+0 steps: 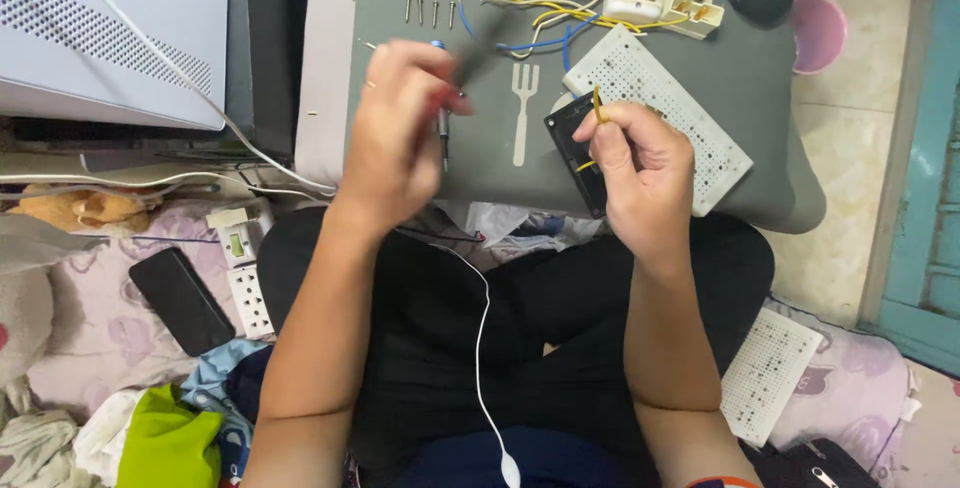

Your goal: Repair an electronic device by unscrewing a component and cutting wires with pliers

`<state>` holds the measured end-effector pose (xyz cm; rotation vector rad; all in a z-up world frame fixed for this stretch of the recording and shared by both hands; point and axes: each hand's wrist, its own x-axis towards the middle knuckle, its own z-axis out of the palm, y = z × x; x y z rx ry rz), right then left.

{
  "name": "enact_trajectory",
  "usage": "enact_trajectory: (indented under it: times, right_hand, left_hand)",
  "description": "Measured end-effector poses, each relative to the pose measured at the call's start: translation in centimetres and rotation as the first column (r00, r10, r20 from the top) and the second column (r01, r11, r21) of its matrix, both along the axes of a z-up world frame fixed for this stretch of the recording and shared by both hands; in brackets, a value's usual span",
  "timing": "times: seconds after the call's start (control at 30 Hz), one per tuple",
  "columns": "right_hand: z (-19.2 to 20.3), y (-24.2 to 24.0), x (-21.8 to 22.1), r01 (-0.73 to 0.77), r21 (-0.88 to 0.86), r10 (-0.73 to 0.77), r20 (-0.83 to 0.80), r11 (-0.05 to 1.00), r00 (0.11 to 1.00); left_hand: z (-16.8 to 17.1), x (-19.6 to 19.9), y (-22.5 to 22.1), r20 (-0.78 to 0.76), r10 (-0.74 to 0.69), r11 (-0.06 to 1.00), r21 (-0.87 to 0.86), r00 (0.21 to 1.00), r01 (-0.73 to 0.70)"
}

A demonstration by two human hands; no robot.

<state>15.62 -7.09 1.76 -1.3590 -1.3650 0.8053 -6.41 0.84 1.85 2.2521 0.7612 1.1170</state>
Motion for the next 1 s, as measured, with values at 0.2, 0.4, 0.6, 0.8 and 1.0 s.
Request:
enact_trajectory:
  times: [0.2, 0.4, 0.6, 0.8, 1.0]
  right_hand:
    - [-0.5, 0.0, 0.6, 0.003, 0.038, -0.002, -0.044, 0.999, 0.999]
    - [-1.8, -0.2, 1.0, -0.026, 0.049, 0.031, -0.099, 0.998, 0.995]
    - [-1.7, -0.1, 1.5, -0.175, 0.103, 0.165, 0.098, 0.979, 0.981]
    - [0.2, 0.2, 0.6, -0.333, 0.185, 0.336, 0.014, 0.925, 0.942]
    - [0.0, -0.2, 1.0, -0.318, 0.136, 0.315, 0.044, 0.938, 0.948]
  left_hand:
    - [0.3, 1.4, -0.5, -0.266, 0.145, 0.965, 0.249, 0.953, -0.077]
    - [0.8, 1.8, -0.7, -0.343, 0.108, 0.94, 0.34, 0.933, 0.016]
    - [1.0, 1.6, -0.7, -0.358, 0.114, 0.896, 0.44, 0.927, 0.06]
    - [1.0, 1.3, -0.6, -0.343, 0.106, 0.866, 0.493, 0.933, 0.083]
    - [0.7, 1.2, -0.6, -0.343, 0.102, 0.842, 0.53, 0.934, 0.103]
